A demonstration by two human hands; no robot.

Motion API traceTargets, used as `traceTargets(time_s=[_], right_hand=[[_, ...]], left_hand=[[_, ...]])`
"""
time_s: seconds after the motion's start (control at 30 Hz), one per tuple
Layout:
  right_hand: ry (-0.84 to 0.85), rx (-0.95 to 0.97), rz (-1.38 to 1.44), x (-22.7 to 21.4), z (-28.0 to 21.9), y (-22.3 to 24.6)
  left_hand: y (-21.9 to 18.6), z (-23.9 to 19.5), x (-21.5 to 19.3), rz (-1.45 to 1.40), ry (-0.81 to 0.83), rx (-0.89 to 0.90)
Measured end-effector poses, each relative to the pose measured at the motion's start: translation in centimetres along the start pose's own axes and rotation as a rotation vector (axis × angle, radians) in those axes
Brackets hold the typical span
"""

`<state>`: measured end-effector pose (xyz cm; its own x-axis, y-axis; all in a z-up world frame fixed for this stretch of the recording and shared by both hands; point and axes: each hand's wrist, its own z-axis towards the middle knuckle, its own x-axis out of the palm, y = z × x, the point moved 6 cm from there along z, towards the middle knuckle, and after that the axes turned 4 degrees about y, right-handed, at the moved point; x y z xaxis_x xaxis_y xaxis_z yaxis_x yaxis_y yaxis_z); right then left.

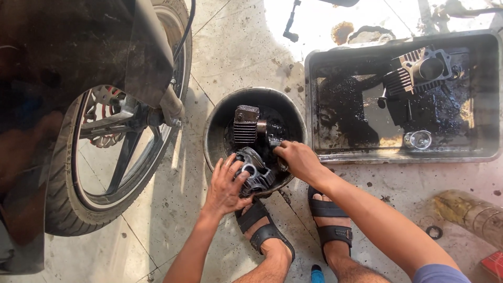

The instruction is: The person cleans various disassembled motorcycle engine parts, including a cylinder head and piston, by dipping them into a bucket of dark liquid and scrubbing them with a brush. They pour a cleaning fluid from a plastic bottle onto the parts and into the bucket, then place the cleaned components into a metal tray.

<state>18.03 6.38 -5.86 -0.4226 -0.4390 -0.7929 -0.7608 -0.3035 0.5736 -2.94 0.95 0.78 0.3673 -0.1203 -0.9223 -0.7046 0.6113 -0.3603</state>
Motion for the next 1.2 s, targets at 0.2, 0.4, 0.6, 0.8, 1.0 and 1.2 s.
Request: traceTargets(time_s=[0.2, 0.4, 0.6, 0.8, 1.0, 1.2], right_hand=[[-0.077, 0.104, 0.312, -2.4, -0.6, -0.1], [-0.074, 0.052, 0.273, -2.6, -1.4, 0.1], [0.003, 0.044, 0.191, -0.3, -1.2, 0.0], [0.022, 0.045, 0.256, -1.0, -1.1, 0.7], [-0.178, -0.002, 1.015, -6.3, -1.9, 4.3], [-0.287, -0.018, 0.932, -6.6, -1.1, 3.1]], left_hand=[[-3.1, 0.2, 2.8, 0.299, 0.168, -0.190], [-0.2, -1.2, 4.2, 0.163, 0.106, -0.165], [5.6, -3.0, 3.3, -0.461, -0.141, -0.231], [7.3, -3.3, 2.5, -0.567, -0.136, -0.330], [4.7, -0.8, -0.6, -0.459, 0.046, -0.361], [3.7, 0.8, -1.4, -0.297, 0.251, -0.564]])
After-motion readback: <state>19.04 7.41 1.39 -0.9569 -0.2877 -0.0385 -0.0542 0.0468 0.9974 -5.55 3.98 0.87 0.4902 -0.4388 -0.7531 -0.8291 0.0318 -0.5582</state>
